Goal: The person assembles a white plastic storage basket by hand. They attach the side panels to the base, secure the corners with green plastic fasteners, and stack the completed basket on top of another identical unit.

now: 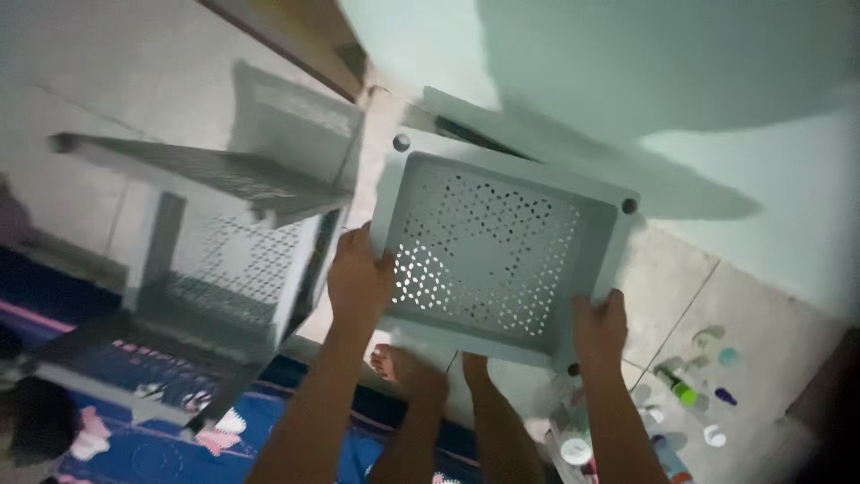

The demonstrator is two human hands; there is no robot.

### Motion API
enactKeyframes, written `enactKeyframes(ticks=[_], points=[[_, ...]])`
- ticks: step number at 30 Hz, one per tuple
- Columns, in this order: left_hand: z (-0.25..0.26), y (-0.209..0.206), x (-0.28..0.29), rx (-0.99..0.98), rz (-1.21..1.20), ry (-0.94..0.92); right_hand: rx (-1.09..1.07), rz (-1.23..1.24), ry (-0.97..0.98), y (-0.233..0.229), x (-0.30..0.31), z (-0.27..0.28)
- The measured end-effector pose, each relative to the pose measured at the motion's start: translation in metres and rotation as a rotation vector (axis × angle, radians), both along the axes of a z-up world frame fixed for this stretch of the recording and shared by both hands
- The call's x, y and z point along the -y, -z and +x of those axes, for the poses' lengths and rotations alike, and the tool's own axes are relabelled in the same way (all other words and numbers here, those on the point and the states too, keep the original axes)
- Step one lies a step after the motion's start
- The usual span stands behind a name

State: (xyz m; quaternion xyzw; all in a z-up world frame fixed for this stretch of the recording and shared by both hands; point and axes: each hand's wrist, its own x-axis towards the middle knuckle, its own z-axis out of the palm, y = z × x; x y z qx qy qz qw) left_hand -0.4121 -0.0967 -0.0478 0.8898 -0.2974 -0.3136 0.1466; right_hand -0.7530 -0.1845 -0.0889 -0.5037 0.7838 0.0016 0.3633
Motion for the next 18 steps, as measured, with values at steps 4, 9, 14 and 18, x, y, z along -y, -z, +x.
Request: enactKeyframes(ticks=[4,9,14,18], points=[[-0.005,0.091,0.022,0.092,0.018,0.140,0.087,0.142,0.085,0.058,0.008,-0.018],[0.001,0.183,0.050,0.144,-0.029,0.315,0.166,0.207,0.150,0.137,0.009,-0.027],[0.004,0.235,0.065,0.035,-0.013,0.210,0.143,0.152,0.126,0.209,0.008,-0.020],[0.005,0.263,0.056,0.089,-0.068,0.264,0.137,0.132,0.061,0.237,0.004,-0.021]])
